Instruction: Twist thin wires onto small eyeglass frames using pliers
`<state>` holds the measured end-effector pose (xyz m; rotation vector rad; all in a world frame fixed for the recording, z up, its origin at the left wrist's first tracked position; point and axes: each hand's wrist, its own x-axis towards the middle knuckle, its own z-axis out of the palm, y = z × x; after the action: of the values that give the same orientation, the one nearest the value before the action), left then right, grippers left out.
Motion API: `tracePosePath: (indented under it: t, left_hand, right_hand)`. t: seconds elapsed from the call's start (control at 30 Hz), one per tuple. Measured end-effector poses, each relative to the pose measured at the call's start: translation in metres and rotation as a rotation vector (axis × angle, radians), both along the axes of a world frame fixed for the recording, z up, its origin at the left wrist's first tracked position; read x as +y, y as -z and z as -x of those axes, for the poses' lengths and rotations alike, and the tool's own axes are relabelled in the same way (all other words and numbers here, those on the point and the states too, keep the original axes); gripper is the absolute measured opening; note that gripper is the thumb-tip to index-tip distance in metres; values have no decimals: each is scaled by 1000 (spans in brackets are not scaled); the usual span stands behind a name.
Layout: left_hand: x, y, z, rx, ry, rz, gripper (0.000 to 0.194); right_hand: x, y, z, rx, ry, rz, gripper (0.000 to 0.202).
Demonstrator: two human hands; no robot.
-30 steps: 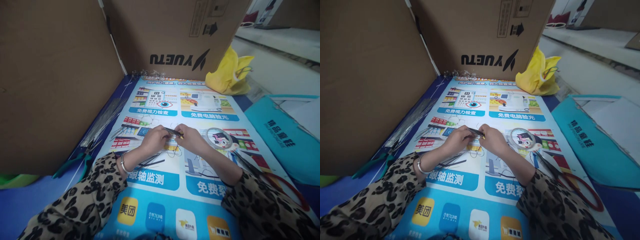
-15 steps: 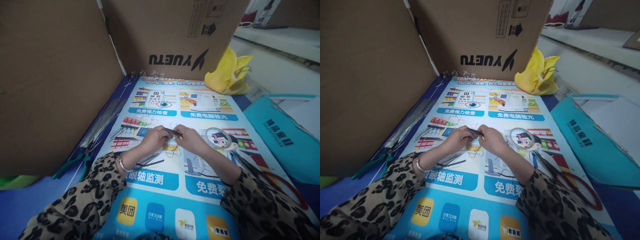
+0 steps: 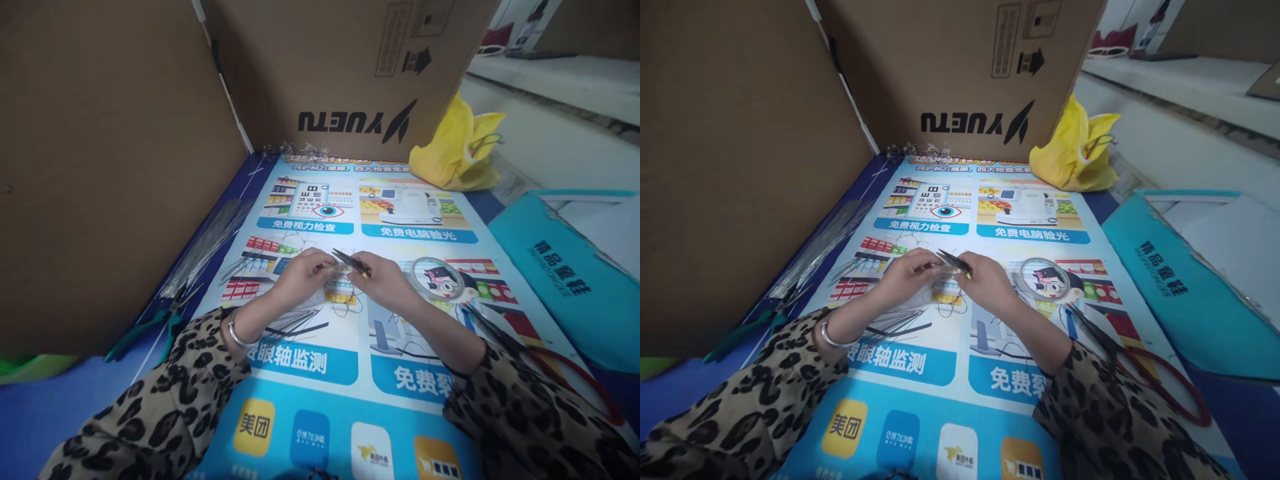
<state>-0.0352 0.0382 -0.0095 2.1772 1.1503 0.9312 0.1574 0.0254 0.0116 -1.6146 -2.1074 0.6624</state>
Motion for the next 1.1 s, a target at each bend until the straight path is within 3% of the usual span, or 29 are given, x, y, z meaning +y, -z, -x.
tracePosePath:
  t: [0.2, 0.53, 0.77, 1.1]
  left_hand:
    - [-2, -6, 2, 113, -149, 6, 11]
    - [-3, -5, 1, 197, -141, 35, 13]
    - [-4, -6, 2, 393, -94, -11, 18]
    - [-8, -9, -4, 623, -179, -135, 19]
  right_hand:
    - [1, 2, 4, 42, 82, -102, 15]
    - [6, 11, 9, -63, 35, -138, 17]
    - [6, 14, 7, -173, 44, -145, 10]
    - [4, 11, 10, -283, 87, -111, 12]
